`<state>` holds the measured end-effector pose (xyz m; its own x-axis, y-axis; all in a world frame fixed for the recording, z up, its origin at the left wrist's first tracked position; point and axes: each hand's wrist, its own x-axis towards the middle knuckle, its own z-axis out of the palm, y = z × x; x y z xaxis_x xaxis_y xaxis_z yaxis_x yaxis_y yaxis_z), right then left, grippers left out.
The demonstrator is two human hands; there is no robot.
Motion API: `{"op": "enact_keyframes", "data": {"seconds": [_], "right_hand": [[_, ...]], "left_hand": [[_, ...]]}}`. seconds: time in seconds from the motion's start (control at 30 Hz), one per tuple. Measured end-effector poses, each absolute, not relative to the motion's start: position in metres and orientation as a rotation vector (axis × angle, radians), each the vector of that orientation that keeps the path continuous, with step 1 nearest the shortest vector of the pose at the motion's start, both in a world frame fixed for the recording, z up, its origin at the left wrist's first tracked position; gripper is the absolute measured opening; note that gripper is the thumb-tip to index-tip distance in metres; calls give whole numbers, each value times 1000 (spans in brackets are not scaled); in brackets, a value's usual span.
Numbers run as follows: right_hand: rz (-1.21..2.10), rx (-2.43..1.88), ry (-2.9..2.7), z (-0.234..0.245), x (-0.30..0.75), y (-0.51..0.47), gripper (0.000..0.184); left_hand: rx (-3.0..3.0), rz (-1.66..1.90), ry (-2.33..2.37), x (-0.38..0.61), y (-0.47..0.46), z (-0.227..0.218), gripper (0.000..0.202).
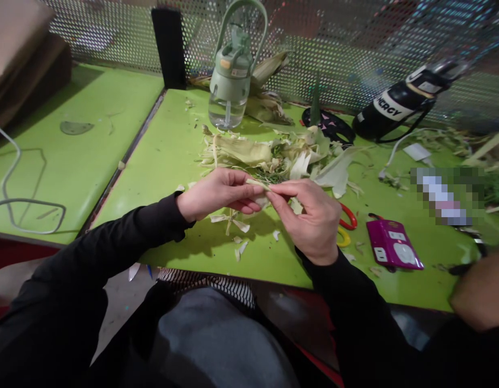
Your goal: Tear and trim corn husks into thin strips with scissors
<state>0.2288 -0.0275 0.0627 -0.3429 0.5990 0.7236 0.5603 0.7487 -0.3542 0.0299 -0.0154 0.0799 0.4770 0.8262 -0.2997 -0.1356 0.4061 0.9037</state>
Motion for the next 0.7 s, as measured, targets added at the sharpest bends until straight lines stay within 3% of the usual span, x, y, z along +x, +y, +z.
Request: {"op": "enact_keyframes", "data": {"seconds": [0.3,0.47,0.7], "right_hand": [[-49,-846,-2109,60,231,-31,16],[-68,-824,-2122,58,231,-29,16],[664,-1021,-1911,63,232,-25,11]], "left_hand": [[940,677,858,28,-16,80,16],[955,686,881,29,-16,80,9],[1103,756,882,29,-17,81,7]]}}
